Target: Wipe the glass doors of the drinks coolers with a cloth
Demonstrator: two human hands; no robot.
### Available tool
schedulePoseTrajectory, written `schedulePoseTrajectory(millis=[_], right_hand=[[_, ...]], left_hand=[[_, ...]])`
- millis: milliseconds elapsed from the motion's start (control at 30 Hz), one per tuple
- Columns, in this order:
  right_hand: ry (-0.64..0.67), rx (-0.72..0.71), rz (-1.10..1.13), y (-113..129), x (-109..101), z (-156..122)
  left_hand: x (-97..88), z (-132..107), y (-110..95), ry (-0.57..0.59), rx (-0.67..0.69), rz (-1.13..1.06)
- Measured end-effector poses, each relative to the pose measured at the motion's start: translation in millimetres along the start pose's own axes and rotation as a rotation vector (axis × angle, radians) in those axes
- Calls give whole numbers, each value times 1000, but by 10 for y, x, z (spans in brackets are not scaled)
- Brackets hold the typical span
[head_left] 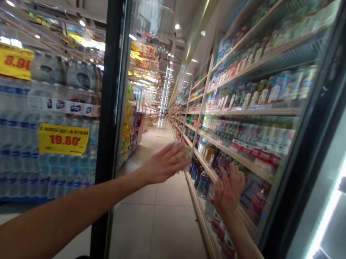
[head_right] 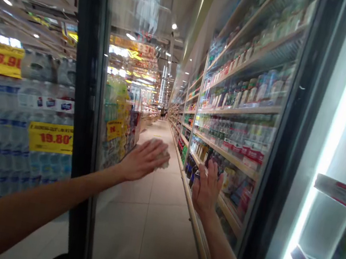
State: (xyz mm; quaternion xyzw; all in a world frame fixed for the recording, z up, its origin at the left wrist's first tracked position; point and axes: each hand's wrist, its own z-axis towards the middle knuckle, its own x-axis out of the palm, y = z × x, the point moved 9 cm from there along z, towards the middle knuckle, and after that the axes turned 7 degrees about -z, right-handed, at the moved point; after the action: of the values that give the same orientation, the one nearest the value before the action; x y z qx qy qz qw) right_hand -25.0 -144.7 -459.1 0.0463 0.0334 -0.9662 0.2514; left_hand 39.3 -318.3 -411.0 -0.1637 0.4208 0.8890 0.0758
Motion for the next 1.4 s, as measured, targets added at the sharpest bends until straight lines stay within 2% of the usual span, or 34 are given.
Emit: schedulePoseTrajectory(millis=[67, 100, 133, 233, 300, 433, 500, 667, 700, 800, 867, 900, 1000, 1033, 1100, 1167, 1233, 1300, 1400], right_hand=[[0, -4, -1, -12, -1, 7], [0, -10, -3, -21, -2, 12], [-4, -13, -5, -35, -6, 18], [-11, 7, -19, -103, -19, 41], [-14, 33, -27, -142, -30, 55], [-21, 20, -17, -122, -32, 69], [-27, 3, -10, -105, -28, 73], [-32, 33, -22, -158, -31, 114], [-37, 29, -24, -161, -35, 127], [-43, -7, -41, -144, -12, 169], [-40, -15, -64, -148, 24, 195], [-45, -9, -76, -160, 37, 206], [-70, 6, -99, -198, 50, 222], [-74, 9, -102, -211, 51, 220], [-72, 18, -103, -243, 52, 207], [-55, 36, -102, -288, 57, 184], [-39, 44, -102, -327, 63, 159], [-33, 59, -107, -369, 60, 137], [-34, 97, -119, -429, 41, 111]], left_hand=[[91, -21, -213, 76, 167, -47], [117, -23, -264, 93, 207, -58], [123, -2, -254, 85, 199, -55], [58, 145, -6, -24, -16, -2], [47, 209, 64, -66, -105, 8], [184, 220, -264, 10, 85, -83], [195, 241, -311, 3, 119, -82], [67, 402, 0, -145, -123, 7], [84, 411, -34, -138, -102, -4], [197, 388, -356, -62, 158, -90], [239, 399, -451, -27, 256, -124], [235, 443, -406, -34, 230, -122], [157, 604, -101, -117, -15, -75], [139, 627, -60, -140, -55, -71], [173, 633, -187, -118, 33, -105], [248, 583, -459, -43, 254, -169], [299, 566, -594, 20, 381, -200], [290, 682, -471, 11, 294, -178], [243, 855, -155, -55, 6, -122]])
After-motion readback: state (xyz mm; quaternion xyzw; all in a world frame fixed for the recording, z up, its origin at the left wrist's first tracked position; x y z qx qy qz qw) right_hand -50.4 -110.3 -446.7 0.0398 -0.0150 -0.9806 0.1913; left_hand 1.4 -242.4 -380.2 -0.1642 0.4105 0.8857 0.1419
